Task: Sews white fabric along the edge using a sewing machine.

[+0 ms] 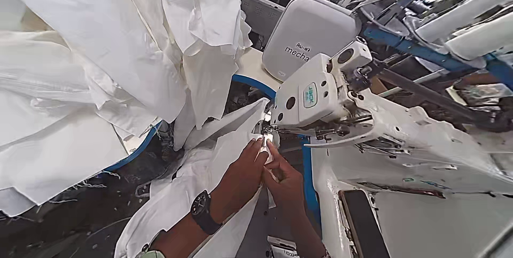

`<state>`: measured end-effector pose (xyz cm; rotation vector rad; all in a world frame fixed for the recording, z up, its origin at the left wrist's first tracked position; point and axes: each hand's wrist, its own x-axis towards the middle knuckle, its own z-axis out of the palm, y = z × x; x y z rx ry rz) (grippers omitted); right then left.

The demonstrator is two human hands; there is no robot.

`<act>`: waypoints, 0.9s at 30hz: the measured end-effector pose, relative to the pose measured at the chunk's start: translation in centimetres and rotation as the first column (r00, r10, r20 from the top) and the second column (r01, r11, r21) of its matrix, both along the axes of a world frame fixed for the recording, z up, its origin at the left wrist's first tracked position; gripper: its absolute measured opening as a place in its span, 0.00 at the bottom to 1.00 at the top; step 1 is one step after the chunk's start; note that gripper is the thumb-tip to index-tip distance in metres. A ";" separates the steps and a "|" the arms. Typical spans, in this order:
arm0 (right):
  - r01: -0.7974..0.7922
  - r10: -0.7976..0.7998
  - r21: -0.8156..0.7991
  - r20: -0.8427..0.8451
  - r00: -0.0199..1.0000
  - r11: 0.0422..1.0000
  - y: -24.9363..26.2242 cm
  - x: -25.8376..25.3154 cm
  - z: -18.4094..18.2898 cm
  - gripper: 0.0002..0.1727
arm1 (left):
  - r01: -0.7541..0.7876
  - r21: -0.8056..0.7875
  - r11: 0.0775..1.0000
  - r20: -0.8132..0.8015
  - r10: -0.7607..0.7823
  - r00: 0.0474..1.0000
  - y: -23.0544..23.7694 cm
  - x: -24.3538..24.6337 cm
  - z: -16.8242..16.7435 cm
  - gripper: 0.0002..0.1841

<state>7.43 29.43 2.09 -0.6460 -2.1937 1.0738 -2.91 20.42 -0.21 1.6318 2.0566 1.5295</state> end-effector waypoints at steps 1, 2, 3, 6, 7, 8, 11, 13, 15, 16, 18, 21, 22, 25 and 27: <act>-0.022 0.021 -0.070 -0.017 1.000 0.997 0.5 -0.1 0.0 0.07 | -0.011 0.007 1.000 -0.003 0.011 1.000 0.3 0.0 -0.1 0.11; -0.031 0.029 -0.100 -0.021 0.999 0.995 0.7 -0.1 -0.1 0.08 | -0.011 0.007 1.000 -0.003 0.011 1.000 0.3 0.0 -0.3 0.11; -0.026 0.026 -0.072 -0.007 1.000 0.997 0.6 0.0 -0.2 0.08 | -0.002 0.007 1.000 0.006 0.002 1.000 0.2 0.1 -0.5 0.11; 0.026 -0.045 0.299 0.056 0.997 0.954 -0.4 0.0 0.1 0.10 | 0.011 0.043 0.999 0.045 -0.013 0.999 0.4 -0.1 -0.6 0.13; 0.050 -0.090 0.437 0.070 0.994 0.898 -1.1 0.0 0.3 0.09 | 0.020 0.039 0.999 0.066 -0.023 0.998 0.2 -0.2 -0.6 0.14; 0.070 -0.134 0.545 0.079 0.988 0.836 -1.6 -0.1 0.4 0.09 | 0.016 0.038 0.999 0.078 -0.019 0.997 0.4 -0.2 -0.6 0.14; 0.102 -0.222 0.685 0.090 0.971 0.721 -2.2 -1.0 0.5 0.12 | -0.038 0.057 0.998 0.107 0.032 0.994 1.5 -0.4 -1.1 0.12; 0.117 -0.240 0.687 0.085 0.967 0.717 -2.2 -1.9 0.5 0.11 | -0.072 0.071 0.995 0.105 0.064 0.992 2.2 -1.1 -1.3 0.11; 0.103 -0.253 0.639 0.147 0.956 0.762 -2.4 -0.7 1.3 0.10 | -0.109 -0.006 0.994 0.128 0.109 0.986 1.8 -1.1 -0.6 0.14; 0.074 -0.266 0.597 0.239 0.934 0.799 -3.0 1.3 2.5 0.11 | -0.083 -0.093 0.992 0.196 0.100 0.975 0.6 -0.7 0.5 0.17; 0.063 -0.270 0.477 0.380 0.885 0.877 -3.9 5.9 3.9 0.11 | 0.152 -0.295 0.943 0.409 -0.020 0.912 -3.0 -0.7 3.2 0.24; 0.007 -0.069 0.121 0.518 0.853 0.993 -3.4 12.1 2.0 0.13 | 0.266 -0.384 0.884 0.480 -0.054 0.875 -7.2 1.9 3.9 0.20; -0.063 0.001 0.101 0.517 0.856 0.993 -3.4 12.4 1.8 0.14 | 0.226 -0.358 0.906 0.455 -0.042 0.889 -7.8 2.5 3.3 0.19; -0.286 -0.033 0.529 0.513 0.858 0.799 -7.3 8.1 5.5 0.11 | 0.234 -0.262 0.936 0.453 -0.095 0.887 -7.0 1.7 2.1 0.18; -0.336 -0.114 0.598 0.588 0.801 0.728 -10.6 7.0 5.1 0.06 | 0.248 -0.268 0.931 0.429 -0.115 0.896 -7.1 1.8 1.7 0.17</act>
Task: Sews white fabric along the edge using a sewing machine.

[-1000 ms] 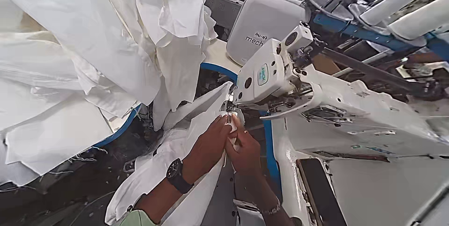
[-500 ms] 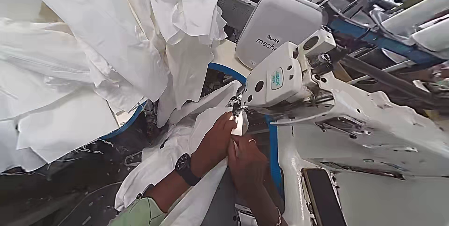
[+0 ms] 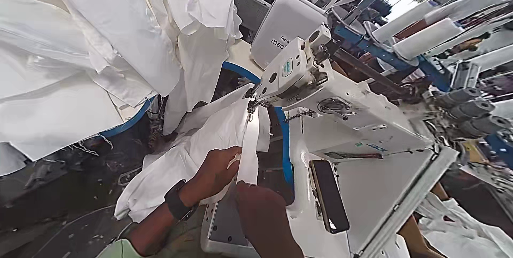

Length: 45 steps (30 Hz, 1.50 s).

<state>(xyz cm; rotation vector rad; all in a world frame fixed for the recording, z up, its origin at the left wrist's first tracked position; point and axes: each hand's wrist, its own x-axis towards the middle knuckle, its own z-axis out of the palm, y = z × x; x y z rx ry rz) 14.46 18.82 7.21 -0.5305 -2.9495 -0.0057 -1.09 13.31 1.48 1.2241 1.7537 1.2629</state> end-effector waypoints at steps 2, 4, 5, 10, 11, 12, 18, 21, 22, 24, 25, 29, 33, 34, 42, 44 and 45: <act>0.147 -0.125 -0.136 0.158 0.979 0.980 -0.4 -0.7 0.9 0.08 | -0.016 -0.005 1.000 -0.022 0.016 1.000 0.3 -1.0 0.8 0.19; 0.234 -0.215 -0.094 0.177 0.960 0.968 0.1 -1.1 3.3 0.11 | -0.028 0.003 1.000 -0.017 0.028 0.999 -0.1 -0.7 1.1 0.20; 0.229 -0.221 -0.032 0.159 0.962 0.973 0.0 -1.7 4.3 0.12 | -0.025 0.016 1.000 -0.025 0.025 0.999 -0.4 -0.3 0.9 0.20; 0.267 -0.217 -0.105 0.340 0.915 0.958 -0.4 -2.9 2.8 0.12 | 0.020 0.007 1.000 -0.041 -0.020 0.999 0.3 -1.2 0.3 0.22; 0.289 -0.249 -0.078 0.332 0.910 0.954 0.0 -2.6 3.0 0.13 | 0.035 -0.011 0.999 -0.039 -0.035 0.999 0.4 -1.1 0.4 0.22; 0.281 -0.259 -0.035 0.291 0.921 0.959 0.0 -2.5 3.4 0.14 | 0.046 -0.017 0.999 -0.051 -0.047 0.998 0.1 -0.9 0.5 0.22; 0.236 -0.227 -0.007 0.244 0.943 0.972 0.1 -3.2 2.2 0.10 | -0.005 0.147 0.989 -0.012 0.006 1.000 -0.3 0.1 -0.5 0.19; 0.201 -0.236 0.201 0.170 0.957 0.959 0.3 -3.9 1.3 0.08 | 0.030 0.145 0.989 0.019 -0.033 0.999 -0.3 0.1 -0.5 0.17; 0.190 -0.229 0.214 0.178 0.957 0.958 0.4 -4.4 1.2 0.06 | 0.016 0.156 0.988 0.022 -0.019 1.000 0.0 -0.3 -0.7 0.16; 0.191 -0.229 0.178 0.225 0.947 0.965 0.7 -5.1 1.1 0.04 | -0.007 0.186 0.982 0.053 -0.003 0.999 1.0 -1.0 -1.4 0.18; 0.193 -0.226 0.156 0.237 0.945 0.969 1.2 -5.5 1.0 0.05 | -0.005 0.190 0.982 0.070 -0.009 0.997 1.5 -1.4 -1.5 0.19; 0.254 -0.253 0.009 0.108 0.961 0.967 3.1 -5.6 -0.5 0.08 | -0.007 0.132 0.991 0.062 -0.001 0.998 2.7 -2.0 -1.1 0.18; 0.452 -0.351 -0.172 0.418 0.838 0.875 6.4 -2.2 -0.6 0.13 | -0.116 -0.024 0.993 -0.061 0.114 0.992 -3.5 -1.9 -1.3 0.15; 0.492 -0.259 -0.297 0.574 0.777 0.818 8.3 -2.0 -1.8 0.13 | -0.141 -0.014 0.990 -0.118 0.138 0.983 -5.1 -2.4 -2.5 0.15; 0.078 0.088 -0.723 0.190 0.978 0.686 11.0 0.7 1.2 0.12 | -0.094 0.315 0.944 -0.144 0.145 0.979 -3.6 1.6 -2.1 0.14; 0.043 0.062 -0.288 0.346 0.936 0.957 4.1 -0.3 5.5 0.10 | -0.146 0.304 0.942 -0.161 0.201 0.966 -2.9 3.0 -2.3 0.14; 0.029 -0.009 -0.059 0.309 0.951 0.998 1.1 -0.5 5.2 0.07 | -0.178 0.288 0.941 -0.170 0.233 0.957 -2.5 3.6 -2.5 0.14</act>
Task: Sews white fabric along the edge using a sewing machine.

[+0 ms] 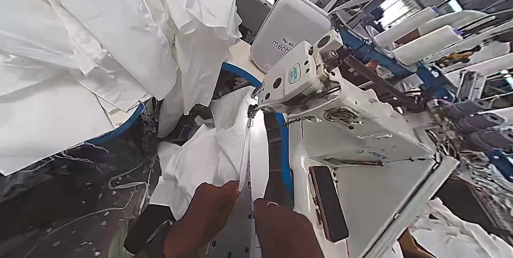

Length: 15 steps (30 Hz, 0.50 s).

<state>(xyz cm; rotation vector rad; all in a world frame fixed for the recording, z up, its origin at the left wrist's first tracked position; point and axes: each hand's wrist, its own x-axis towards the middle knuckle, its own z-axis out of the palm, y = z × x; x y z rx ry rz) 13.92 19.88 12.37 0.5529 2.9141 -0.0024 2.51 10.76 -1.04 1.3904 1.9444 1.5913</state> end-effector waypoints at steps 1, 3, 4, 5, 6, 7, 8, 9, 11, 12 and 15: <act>0.005 0.003 0.142 -0.055 0.999 0.990 -1.7 0.0 -1.1 0.04 | -0.021 -0.003 1.000 -0.006 0.021 1.000 0.3 0.4 -0.3 0.15; 0.061 -0.042 0.202 -0.094 0.995 0.978 -2.1 -0.9 -2.9 0.03 | -0.037 0.037 0.999 -0.025 0.038 0.999 1.5 -0.6 -0.7 0.14; 0.078 -0.058 0.213 -0.099 0.993 0.974 -1.6 -1.3 -2.9 0.03 | -0.046 0.063 0.997 -0.026 0.047 0.999 2.1 -1.1 -0.8 0.15; 0.076 -0.054 0.237 -0.098 0.994 0.969 -1.2 -1.6 -2.4 0.03 | -0.052 0.074 0.996 -0.018 0.053 0.998 2.4 -1.1 -0.8 0.15; 0.061 -0.036 0.276 -0.095 0.995 0.959 -1.0 -1.8 -1.9 0.03 | -0.058 0.082 0.995 -0.011 0.059 0.998 2.4 -0.9 -0.9 0.15; 0.047 -0.021 0.295 -0.092 0.996 0.954 -1.0 -2.4 -1.6 0.03 | -0.074 0.093 0.993 -0.012 0.075 0.997 2.4 -0.8 -1.0 0.15; 0.042 -0.017 0.293 -0.089 0.996 0.955 -1.1 -3.0 -1.7 0.02 | -0.099 0.107 0.989 -0.021 0.102 0.995 2.5 -0.6 -1.1 0.15; 0.054 -0.033 0.287 -0.078 0.996 0.956 -1.2 -3.5 -2.3 0.02 | -0.138 0.118 0.983 -0.046 0.145 0.988 2.6 -0.4 -1.2 0.14; 0.107 -0.077 0.305 -0.109 0.991 0.946 -0.7 -4.2 -3.6 0.03 | -0.182 0.135 0.974 -0.058 0.191 0.980 3.0 -0.5 -1.6 0.16; 0.123 -0.083 0.324 -0.135 0.987 0.938 -0.1 -4.6 -3.8 0.05 | -0.196 0.151 0.969 -0.044 0.205 0.978 3.5 -0.6 -1.7 0.16; 0.135 -0.092 0.342 -0.138 0.986 0.930 0.4 -5.6 -4.0 0.05 | -0.196 0.195 0.961 0.019 0.196 0.980 4.2 -0.9 -2.1 0.16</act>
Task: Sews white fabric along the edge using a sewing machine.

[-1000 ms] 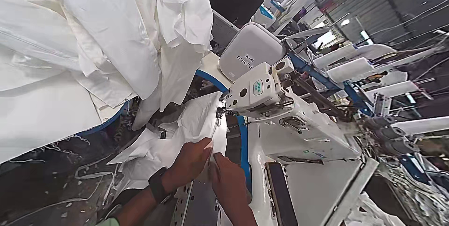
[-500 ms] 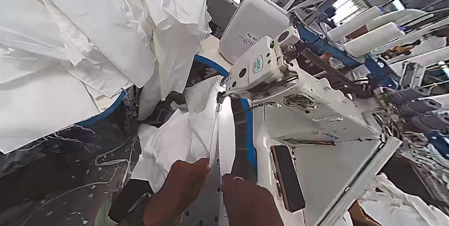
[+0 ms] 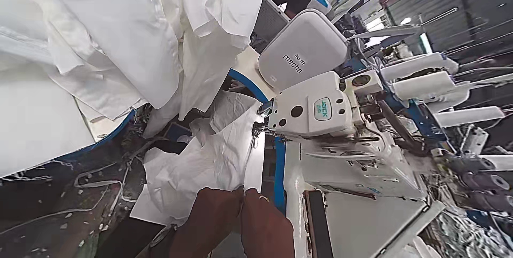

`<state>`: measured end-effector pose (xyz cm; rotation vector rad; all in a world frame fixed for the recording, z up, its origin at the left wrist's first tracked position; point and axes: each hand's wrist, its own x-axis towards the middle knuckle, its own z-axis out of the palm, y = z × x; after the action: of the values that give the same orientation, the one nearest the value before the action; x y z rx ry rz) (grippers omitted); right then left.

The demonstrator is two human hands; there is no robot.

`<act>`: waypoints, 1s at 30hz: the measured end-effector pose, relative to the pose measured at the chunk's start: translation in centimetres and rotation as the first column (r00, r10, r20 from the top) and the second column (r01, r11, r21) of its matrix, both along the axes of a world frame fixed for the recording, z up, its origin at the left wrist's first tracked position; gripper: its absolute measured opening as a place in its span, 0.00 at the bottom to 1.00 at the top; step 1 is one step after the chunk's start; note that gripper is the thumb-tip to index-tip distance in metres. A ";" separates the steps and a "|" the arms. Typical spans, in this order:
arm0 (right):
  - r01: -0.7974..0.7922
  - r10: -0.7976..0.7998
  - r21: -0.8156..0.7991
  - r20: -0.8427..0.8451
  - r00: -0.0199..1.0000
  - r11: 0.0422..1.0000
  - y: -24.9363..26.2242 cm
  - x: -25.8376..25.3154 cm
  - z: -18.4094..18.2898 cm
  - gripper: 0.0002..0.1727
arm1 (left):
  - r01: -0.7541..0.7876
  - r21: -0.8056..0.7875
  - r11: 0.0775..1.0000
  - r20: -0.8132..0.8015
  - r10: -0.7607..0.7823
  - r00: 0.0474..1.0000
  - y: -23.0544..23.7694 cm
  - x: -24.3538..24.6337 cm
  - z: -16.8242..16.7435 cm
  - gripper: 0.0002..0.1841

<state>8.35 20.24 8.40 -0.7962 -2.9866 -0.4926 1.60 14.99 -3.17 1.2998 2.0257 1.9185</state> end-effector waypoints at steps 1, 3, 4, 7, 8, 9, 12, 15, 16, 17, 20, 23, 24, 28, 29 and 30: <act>0.001 -0.001 0.012 0.001 1.000 1.000 0.2 -0.4 -0.2 0.04 | -0.013 0.013 1.000 0.008 0.013 1.000 0.4 -0.3 -0.1 0.15; -0.005 0.006 0.047 -0.027 1.000 0.999 1.0 -0.9 -0.8 0.03 | -0.040 0.034 0.999 0.016 0.039 0.999 1.2 -1.0 0.2 0.15; -0.008 0.011 0.052 -0.052 0.999 0.999 1.4 -1.1 -1.0 0.03 | -0.050 0.035 0.998 0.018 0.050 0.999 1.7 -1.3 0.3 0.15; -0.012 0.013 0.006 -0.138 0.990 1.000 3.0 -2.1 -1.5 0.04 | -0.056 0.058 0.997 0.054 0.053 0.997 3.4 -2.2 0.7 0.15; -0.002 -0.003 -0.027 -0.173 0.985 1.000 3.6 -2.4 -1.7 0.05 | -0.048 0.048 0.998 0.085 0.043 0.995 3.9 -2.6 0.9 0.15; 0.014 -0.026 -0.059 -0.205 0.978 0.998 4.1 -2.4 -1.9 0.05 | -0.047 0.021 0.999 0.121 0.044 0.992 4.1 -2.9 1.1 0.14; 0.174 -0.210 -0.176 -0.213 0.954 0.969 4.8 0.5 -3.4 0.07 | -0.167 -0.209 0.964 0.090 0.189 0.978 2.7 -4.0 0.7 0.11; 0.097 -0.362 -0.584 -0.357 0.861 0.806 6.5 4.8 -5.8 0.09 | -0.171 -0.378 0.910 0.123 0.233 0.965 0.4 -7.0 -1.6 0.07; -0.033 -0.394 -0.700 -0.439 0.808 0.713 7.0 5.5 -6.1 0.08 | -0.069 -0.379 0.923 0.206 0.156 0.966 -0.5 -7.9 -1.4 0.08; -0.161 -0.385 -0.733 -0.516 0.765 0.661 7.2 5.4 -5.8 0.05 | 0.049 -0.330 0.943 0.288 0.052 0.956 -1.1 -8.6 -0.6 0.10; -0.219 -0.096 -0.460 -0.567 0.818 0.860 5.6 4.8 -2.5 0.12 | 0.390 -0.211 0.897 0.403 -0.283 0.870 -1.3 -8.9 2.2 0.10; -0.068 -0.036 -0.220 -0.438 0.898 0.973 3.4 5.2 -2.4 0.15 | 0.352 -0.327 0.877 0.261 -0.274 0.926 -1.3 -7.0 4.7 0.17; -0.058 -0.031 -0.200 -0.418 0.908 0.978 3.2 5.4 -2.9 0.15 | 0.231 -0.252 0.940 0.141 -0.201 0.969 -1.1 -5.3 3.8 0.16; -0.220 0.198 -0.029 -0.335 0.921 0.975 2.2 2.6 -2.4 0.08 | 0.082 0.043 0.996 -0.019 -0.082 0.996 0.2 -0.1 0.3 0.13; -0.258 0.245 -0.001 -0.304 0.921 0.966 2.2 1.7 -2.5 0.07 | 0.134 0.059 0.989 0.041 -0.137 0.990 0.3 -0.4 0.1 0.13; -0.289 0.281 0.011 -0.279 0.918 0.957 2.7 0.8 -2.4 0.06 | 0.185 0.083 0.979 0.106 -0.193 0.975 0.7 -1.2 0.1 0.13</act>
<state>9.12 22.97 5.98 -0.3788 -2.7818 -0.2950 0.41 15.71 -3.08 1.3135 1.7271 1.9467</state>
